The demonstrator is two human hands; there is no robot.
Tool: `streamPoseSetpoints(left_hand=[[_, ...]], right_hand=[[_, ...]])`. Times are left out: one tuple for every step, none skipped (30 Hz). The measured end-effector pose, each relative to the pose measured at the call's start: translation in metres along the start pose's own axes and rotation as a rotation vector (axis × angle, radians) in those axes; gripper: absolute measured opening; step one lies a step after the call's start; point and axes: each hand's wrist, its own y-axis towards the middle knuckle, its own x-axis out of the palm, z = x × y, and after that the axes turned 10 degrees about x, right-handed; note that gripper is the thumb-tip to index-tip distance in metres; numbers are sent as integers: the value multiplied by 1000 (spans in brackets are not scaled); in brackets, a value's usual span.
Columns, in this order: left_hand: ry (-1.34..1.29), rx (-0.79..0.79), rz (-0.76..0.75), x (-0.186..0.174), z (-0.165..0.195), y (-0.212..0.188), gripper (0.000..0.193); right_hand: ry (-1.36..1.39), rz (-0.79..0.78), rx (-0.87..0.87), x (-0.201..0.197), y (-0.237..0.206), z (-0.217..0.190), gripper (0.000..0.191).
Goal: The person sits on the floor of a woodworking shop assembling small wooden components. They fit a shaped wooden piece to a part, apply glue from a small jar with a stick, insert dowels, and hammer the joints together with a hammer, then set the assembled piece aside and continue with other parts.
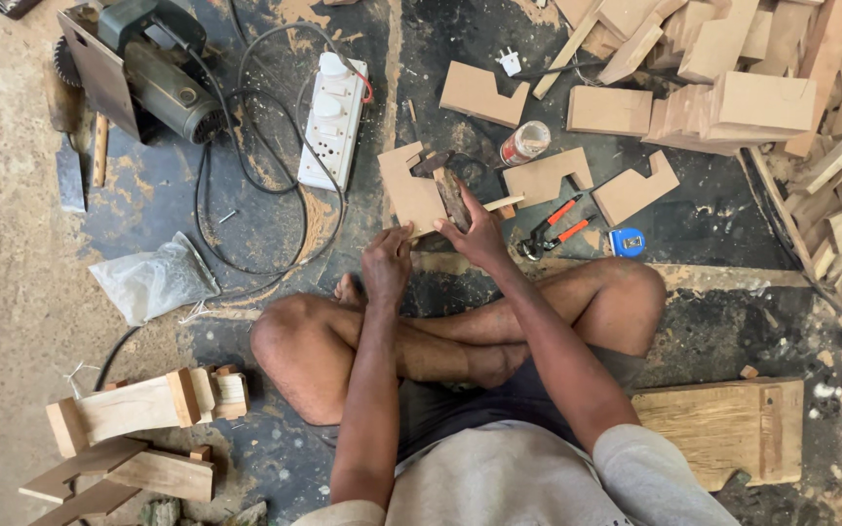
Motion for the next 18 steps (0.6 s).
streamPoseSetpoints(left_hand=[[-26, 1, 3, -1, 0, 0, 23], [-51, 1, 6, -3, 0, -1, 25], [-78, 2, 8, -4, 0, -1, 28], [-146, -93, -2, -4, 0, -2, 35], [-214, -189, -11, -4, 0, -5, 42], [-281, -284, -22, -4, -1, -6, 50], [-261, -275, -20, -3, -1, -7, 45], [-240, -269, -20, -3, -2, -10, 41], [-218, -262, -16, -2, -2, -13, 38], [-241, -312, -40, 0, -2, -16, 39], [-263, -357, -62, 1, -2, -18, 40], [-286, -403, -87, 2, -2, -21, 41], [-246, -355, -72, 4, -1, -23, 39], [-207, -305, -58, 6, -1, -24, 38], [-168, -255, -45, 7, -1, -24, 37], [-160, -239, -55, 8, -1, -24, 36], [-152, -222, -65, 8, 0, -23, 36], [-143, -207, -75, 8, 0, -24, 35]], right_hand=[[-2, 6, -32, 0, 0, 0, 89], [-3, 11, -63, 0, 1, 0, 89], [-5, 18, -95, -1, 1, -1, 89], [-10, 12, -76, -1, 1, -1, 89], [-15, 7, -58, -1, 1, -1, 90], [-19, 2, -39, -1, 1, -2, 90], [-20, -4, -7, -1, 1, -2, 90], [-21, -12, 28, -2, 1, -2, 90], [-23, -21, 60, -2, 1, -2, 90], [-22, -14, 31, -1, 1, -2, 90], [-19, -5, 0, -1, 1, -2, 91], [-16, 5, -30, -1, 1, -2, 91], [-10, 4, -33, 0, 1, -2, 91], [-4, 4, -36, 0, 1, -1, 91], [2, 5, -39, 1, 2, 0, 91], [-14, 4, -37, 1, 2, 0, 91], [-29, 2, -34, 1, 3, 1, 90], [-44, -1, -32, 2, 4, 1, 90]])
